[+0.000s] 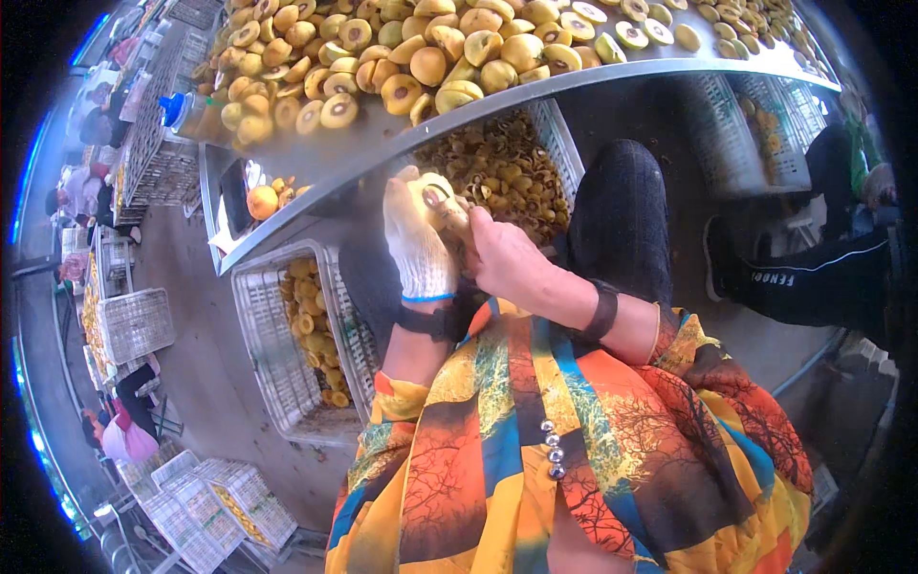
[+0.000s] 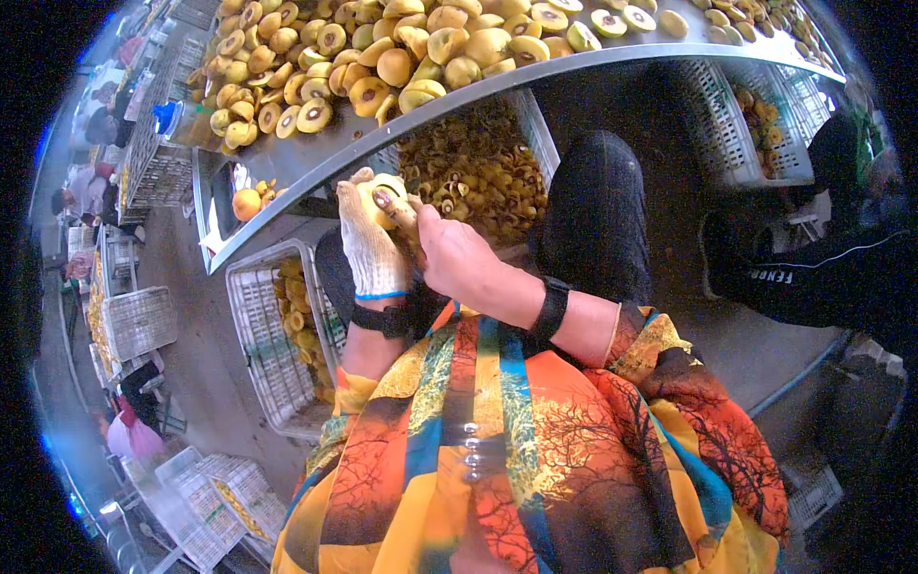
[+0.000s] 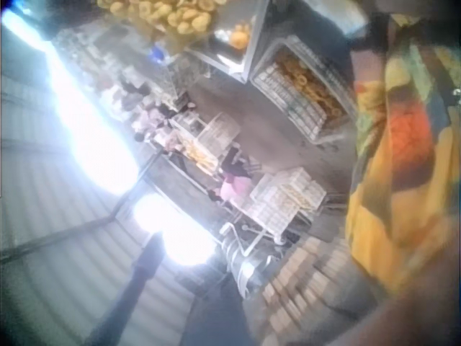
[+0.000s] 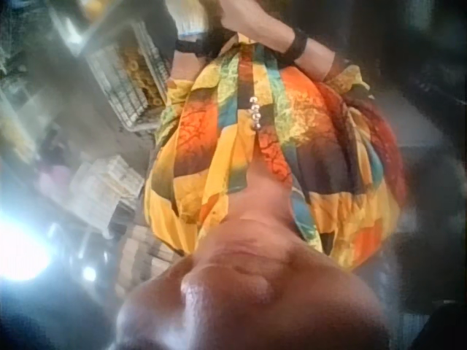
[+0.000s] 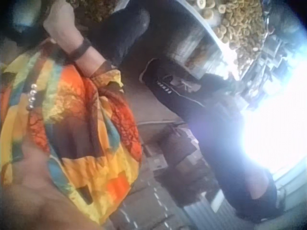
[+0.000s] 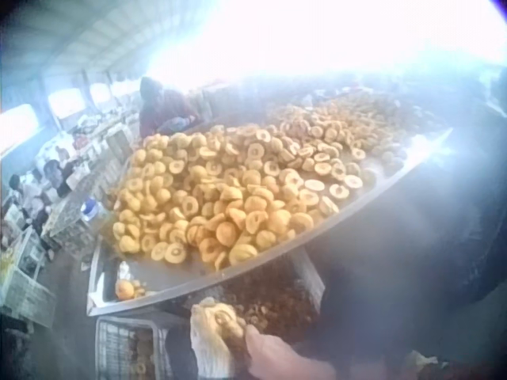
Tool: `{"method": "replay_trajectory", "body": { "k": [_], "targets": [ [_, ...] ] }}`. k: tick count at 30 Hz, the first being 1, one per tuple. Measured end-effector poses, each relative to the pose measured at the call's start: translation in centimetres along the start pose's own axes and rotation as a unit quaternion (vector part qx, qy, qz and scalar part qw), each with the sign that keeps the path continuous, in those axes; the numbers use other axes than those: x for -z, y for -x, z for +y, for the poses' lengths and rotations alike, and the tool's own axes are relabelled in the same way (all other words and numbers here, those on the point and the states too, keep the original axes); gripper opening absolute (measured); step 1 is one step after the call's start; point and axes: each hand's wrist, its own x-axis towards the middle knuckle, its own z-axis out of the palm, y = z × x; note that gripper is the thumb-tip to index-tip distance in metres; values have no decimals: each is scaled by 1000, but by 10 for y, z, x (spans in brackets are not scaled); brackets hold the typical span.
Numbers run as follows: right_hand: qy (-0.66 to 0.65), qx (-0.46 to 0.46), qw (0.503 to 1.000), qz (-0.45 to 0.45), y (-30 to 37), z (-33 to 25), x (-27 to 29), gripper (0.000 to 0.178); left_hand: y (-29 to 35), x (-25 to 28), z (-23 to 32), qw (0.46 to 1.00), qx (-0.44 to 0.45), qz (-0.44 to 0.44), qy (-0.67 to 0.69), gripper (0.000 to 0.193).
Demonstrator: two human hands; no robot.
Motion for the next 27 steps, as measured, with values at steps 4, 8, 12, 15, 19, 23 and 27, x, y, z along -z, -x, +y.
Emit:
{"method": "replay_trajectory", "body": {
  "k": [4,8,12,15,19,23,27],
  "targets": [
    [19,26,999,31,0,11,-7,25,-5,8,-10,1000,5,-9,2,45],
    [32,20,999,14,-2,12,0,27,-8,11,-16,999,-10,18,-24,48],
    [27,9,1000,-8,0,9,4,27,-13,19,-18,999,-5,4,-41,48],
    [46,18,999,14,-2,8,6,22,-17,23,-22,996,-38,-2,-83,46],
    [39,43,998,17,-4,14,6,22,-14,20,-23,993,-50,-9,-105,45],
    [18,6,1000,-2,-3,14,3,22,-12,19,-24,992,-63,-1,-105,45],
    [21,-14,1000,5,-2,10,2,21,-1,-1,-13,991,-66,21,-116,42]
  ]
}}
